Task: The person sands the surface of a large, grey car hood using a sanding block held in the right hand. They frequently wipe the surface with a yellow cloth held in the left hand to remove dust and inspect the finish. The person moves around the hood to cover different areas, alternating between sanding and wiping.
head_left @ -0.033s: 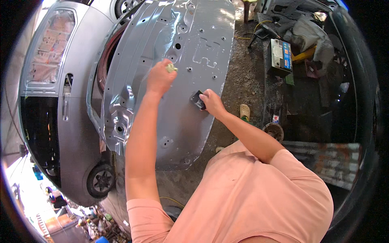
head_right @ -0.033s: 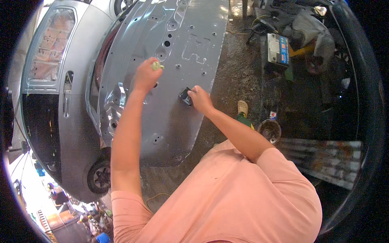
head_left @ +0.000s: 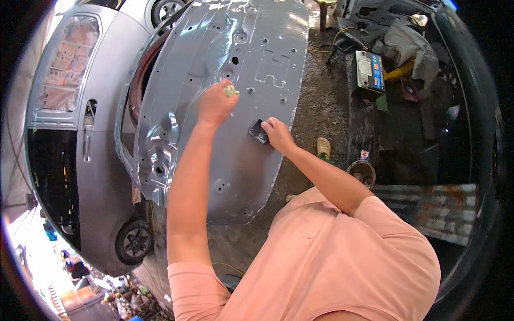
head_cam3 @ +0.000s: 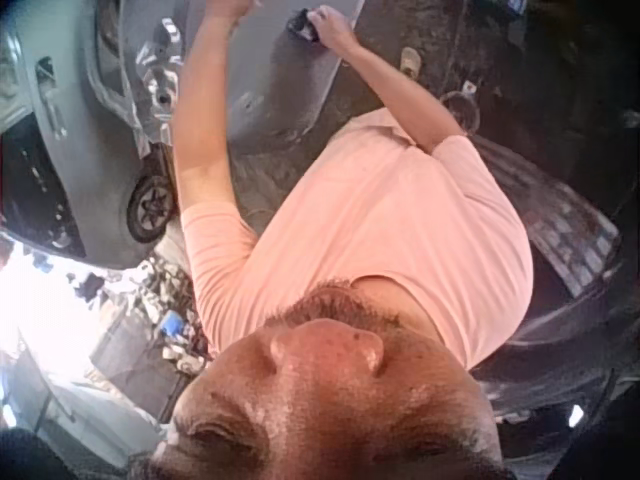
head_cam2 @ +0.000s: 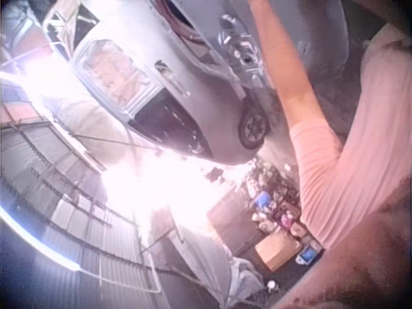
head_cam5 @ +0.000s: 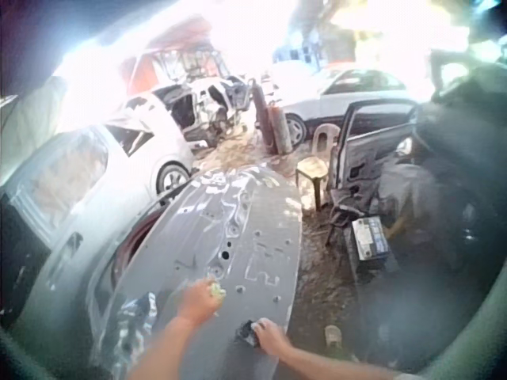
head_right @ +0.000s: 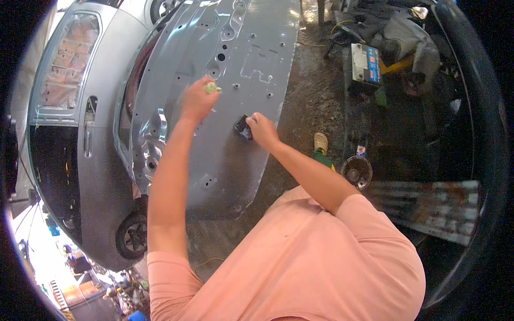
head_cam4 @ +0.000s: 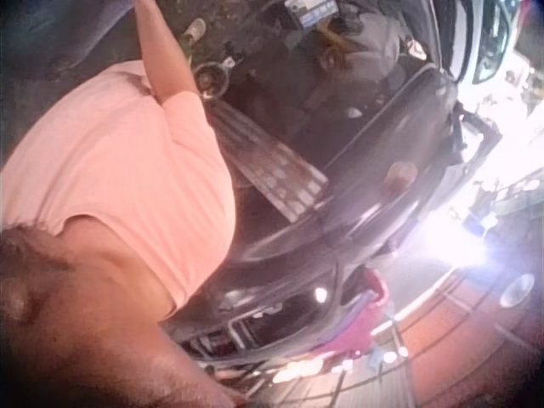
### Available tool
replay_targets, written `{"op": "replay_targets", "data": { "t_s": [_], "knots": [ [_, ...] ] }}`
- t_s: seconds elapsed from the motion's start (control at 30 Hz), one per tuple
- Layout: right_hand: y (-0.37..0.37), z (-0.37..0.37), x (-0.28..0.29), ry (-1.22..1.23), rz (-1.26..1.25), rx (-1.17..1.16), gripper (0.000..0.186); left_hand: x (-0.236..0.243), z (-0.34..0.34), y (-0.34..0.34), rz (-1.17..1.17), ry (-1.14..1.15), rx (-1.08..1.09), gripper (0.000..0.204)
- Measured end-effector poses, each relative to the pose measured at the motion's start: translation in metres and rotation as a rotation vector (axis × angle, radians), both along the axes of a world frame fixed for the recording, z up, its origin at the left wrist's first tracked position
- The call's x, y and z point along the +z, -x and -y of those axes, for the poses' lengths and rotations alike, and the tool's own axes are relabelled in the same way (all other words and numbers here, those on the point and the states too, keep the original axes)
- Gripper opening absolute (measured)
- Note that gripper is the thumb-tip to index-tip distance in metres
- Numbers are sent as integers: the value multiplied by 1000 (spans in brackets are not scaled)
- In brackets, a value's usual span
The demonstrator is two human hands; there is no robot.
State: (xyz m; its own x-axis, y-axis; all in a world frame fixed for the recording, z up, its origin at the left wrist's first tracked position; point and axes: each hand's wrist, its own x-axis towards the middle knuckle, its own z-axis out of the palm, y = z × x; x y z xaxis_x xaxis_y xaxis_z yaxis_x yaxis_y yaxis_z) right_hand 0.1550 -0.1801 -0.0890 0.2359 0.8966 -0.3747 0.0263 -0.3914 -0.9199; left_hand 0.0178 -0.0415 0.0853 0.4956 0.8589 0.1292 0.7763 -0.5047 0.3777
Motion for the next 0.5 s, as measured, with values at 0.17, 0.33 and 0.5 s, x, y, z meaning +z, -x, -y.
{"op": "replay_targets", "data": {
  "t_s": [0.17, 0.33, 0.5],
  "knots": [
    [44, 0, 17, -192, 382, -223, 33, 1, 46, -8, -56, 72, -45, 31],
    [63, 4, 26, -117, 333, -339, 26, 4, 76, 8, -153, 24, -45, 36],
    [59, 11, 27, 8, 214, -344, 44, -1, 70, 61, -283, -288, -109, 46]
  ]
}}
